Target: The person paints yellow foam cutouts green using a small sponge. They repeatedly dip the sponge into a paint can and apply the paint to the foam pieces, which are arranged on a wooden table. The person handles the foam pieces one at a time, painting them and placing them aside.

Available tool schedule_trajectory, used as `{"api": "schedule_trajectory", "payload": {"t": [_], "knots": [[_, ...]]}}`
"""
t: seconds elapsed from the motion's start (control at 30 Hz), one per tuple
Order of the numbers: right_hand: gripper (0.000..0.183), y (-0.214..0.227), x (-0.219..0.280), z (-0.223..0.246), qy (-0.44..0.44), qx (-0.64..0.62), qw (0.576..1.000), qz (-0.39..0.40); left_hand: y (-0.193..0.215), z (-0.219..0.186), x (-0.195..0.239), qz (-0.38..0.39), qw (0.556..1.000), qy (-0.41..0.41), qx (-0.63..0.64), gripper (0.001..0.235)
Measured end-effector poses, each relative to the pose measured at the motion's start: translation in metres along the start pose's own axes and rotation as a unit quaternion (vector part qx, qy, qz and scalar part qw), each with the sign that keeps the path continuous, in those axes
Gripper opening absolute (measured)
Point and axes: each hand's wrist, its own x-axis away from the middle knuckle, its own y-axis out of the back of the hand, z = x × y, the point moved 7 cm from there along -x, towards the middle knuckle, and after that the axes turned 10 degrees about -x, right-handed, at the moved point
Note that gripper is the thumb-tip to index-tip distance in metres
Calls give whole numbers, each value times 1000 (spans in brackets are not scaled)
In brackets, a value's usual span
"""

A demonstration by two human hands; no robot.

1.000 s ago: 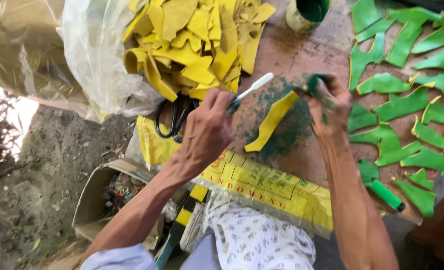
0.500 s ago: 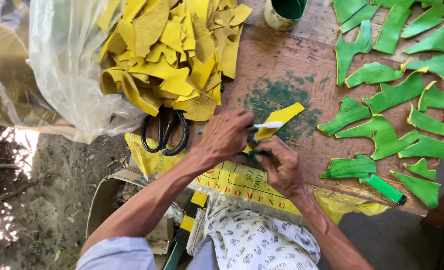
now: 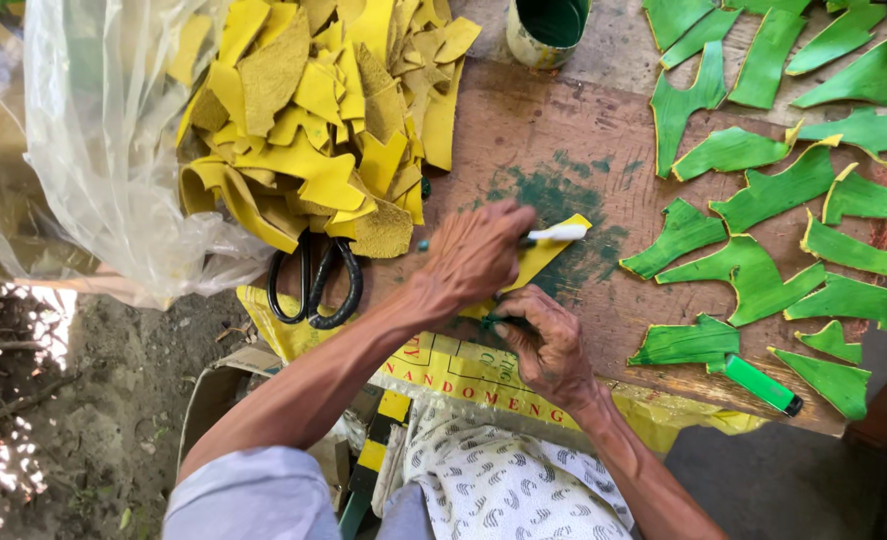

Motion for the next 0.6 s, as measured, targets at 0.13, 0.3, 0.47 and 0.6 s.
{"api": "schedule_trajectory", "payload": {"t": [0.13, 0.3, 0.47, 0.6], "knots": [[22, 1, 0, 3, 7, -6, 1000, 0, 8, 9, 23, -6, 999, -24, 25, 18], [20, 1, 2, -1, -2, 3, 1000, 4, -4, 1, -4, -35, 999, -16, 36, 9], [19, 2, 3, 1, -7, 8, 1000, 3, 4, 11, 13, -12, 999, -7, 36, 8], [20, -1, 2, -3, -2, 5, 1000, 0, -4, 0, -16, -54, 998, -16, 38, 6]]}}
